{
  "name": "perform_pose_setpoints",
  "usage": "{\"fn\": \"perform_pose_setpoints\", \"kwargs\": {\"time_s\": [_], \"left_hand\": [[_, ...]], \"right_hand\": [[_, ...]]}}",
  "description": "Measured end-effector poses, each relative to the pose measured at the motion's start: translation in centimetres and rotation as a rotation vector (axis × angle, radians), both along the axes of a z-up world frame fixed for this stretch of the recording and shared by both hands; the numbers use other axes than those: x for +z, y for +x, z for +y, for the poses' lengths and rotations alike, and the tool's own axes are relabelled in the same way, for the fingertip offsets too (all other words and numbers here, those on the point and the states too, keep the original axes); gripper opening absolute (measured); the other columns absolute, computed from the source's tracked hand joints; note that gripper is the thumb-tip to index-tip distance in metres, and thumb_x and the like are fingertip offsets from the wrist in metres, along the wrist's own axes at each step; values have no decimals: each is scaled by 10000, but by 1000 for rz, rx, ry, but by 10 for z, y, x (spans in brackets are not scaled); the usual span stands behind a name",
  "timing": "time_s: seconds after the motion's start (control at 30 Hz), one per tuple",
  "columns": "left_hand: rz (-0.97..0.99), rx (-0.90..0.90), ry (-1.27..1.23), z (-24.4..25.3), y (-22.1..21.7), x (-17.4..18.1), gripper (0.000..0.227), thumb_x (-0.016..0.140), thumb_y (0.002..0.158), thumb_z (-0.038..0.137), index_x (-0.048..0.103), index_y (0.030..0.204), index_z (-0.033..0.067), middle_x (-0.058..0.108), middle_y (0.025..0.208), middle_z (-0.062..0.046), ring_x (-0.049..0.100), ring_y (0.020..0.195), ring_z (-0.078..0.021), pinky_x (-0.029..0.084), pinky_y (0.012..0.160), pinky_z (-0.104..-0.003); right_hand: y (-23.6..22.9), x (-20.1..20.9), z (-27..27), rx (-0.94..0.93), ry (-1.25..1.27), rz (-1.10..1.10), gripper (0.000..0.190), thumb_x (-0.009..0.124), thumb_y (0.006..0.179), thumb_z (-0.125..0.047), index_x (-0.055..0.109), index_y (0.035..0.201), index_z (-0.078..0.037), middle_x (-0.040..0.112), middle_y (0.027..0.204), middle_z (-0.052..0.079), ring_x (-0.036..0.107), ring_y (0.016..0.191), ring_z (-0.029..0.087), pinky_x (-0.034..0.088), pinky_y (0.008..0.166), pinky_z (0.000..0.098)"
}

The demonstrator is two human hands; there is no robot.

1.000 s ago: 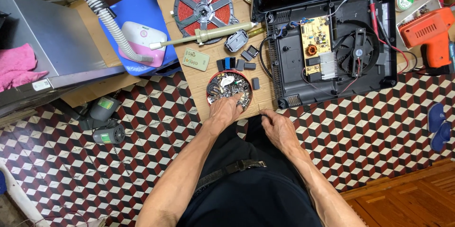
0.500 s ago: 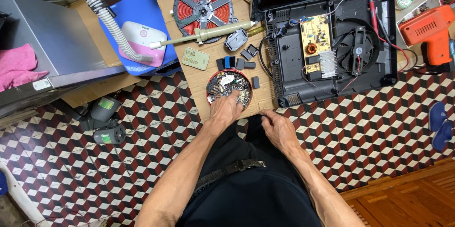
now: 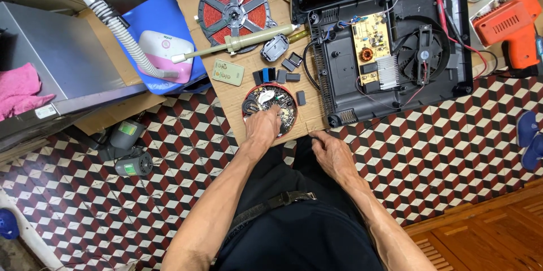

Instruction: The recorder is repairing or disassembling an induction cooker, working on various internal components such as the circuit board, cooling fan, and wiring using tools like an electric drill, wire cutters, and a multimeter.

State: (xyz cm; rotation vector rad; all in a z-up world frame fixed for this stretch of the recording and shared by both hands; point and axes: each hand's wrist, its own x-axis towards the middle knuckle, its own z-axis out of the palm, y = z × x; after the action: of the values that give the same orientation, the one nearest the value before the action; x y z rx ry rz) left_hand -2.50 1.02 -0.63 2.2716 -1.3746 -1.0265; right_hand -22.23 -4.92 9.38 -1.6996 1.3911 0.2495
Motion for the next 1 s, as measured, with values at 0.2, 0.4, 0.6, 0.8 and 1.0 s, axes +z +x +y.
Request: {"fn": "perform_pose_setpoints", "kwargs": {"time_s": [0.2, 0.4, 0.6, 0.8, 1.0], "left_hand": [[8, -39, -2, -4, -5, -1, 131, 659, 876, 108, 732, 984, 100, 708, 756, -215, 716, 739, -397, 552, 707, -521], [-75, -98, -13, -15, -10, -8, 120, 685, 872, 177, 759, 871, 82, 705, 746, -229, 707, 728, -416, 547, 683, -530], [-255, -288, -21, -14, -15, -45, 114, 657, 841, 70, 743, 768, 80, 727, 802, -202, 739, 757, -355, 582, 671, -470], [-153, -456, -136, -22, 1, -45, 74, 674, 805, 95, 732, 766, 69, 719, 733, -192, 728, 701, -353, 572, 655, -472], [-98, -426, -144, -22, 7, -35, 112, 680, 813, 134, 705, 778, 30, 702, 687, -208, 715, 680, -369, 561, 658, -482]], "right_hand": [[-1, -1, -4, -14, 7, -6, 321, 593, 955, -194, 705, 1242, -105, 648, 578, 169, 632, 504, 260, 512, 571, 427], [0, 3, -10, -28, 29, 13, 326, 583, 954, -198, 702, 1247, -120, 659, 603, 174, 649, 531, 283, 520, 590, 432], [0, 1, -13, -27, 7, 11, 321, 592, 950, -204, 711, 1233, -112, 687, 660, 177, 686, 590, 288, 535, 641, 428], [1, 3, -15, -31, -7, -7, 323, 603, 948, -184, 697, 1240, -81, 713, 692, 170, 704, 613, 270, 550, 654, 413], [3, 7, -14, -37, 16, 9, 331, 597, 949, -179, 698, 1251, -92, 718, 717, 179, 710, 631, 267, 555, 662, 409]]}}
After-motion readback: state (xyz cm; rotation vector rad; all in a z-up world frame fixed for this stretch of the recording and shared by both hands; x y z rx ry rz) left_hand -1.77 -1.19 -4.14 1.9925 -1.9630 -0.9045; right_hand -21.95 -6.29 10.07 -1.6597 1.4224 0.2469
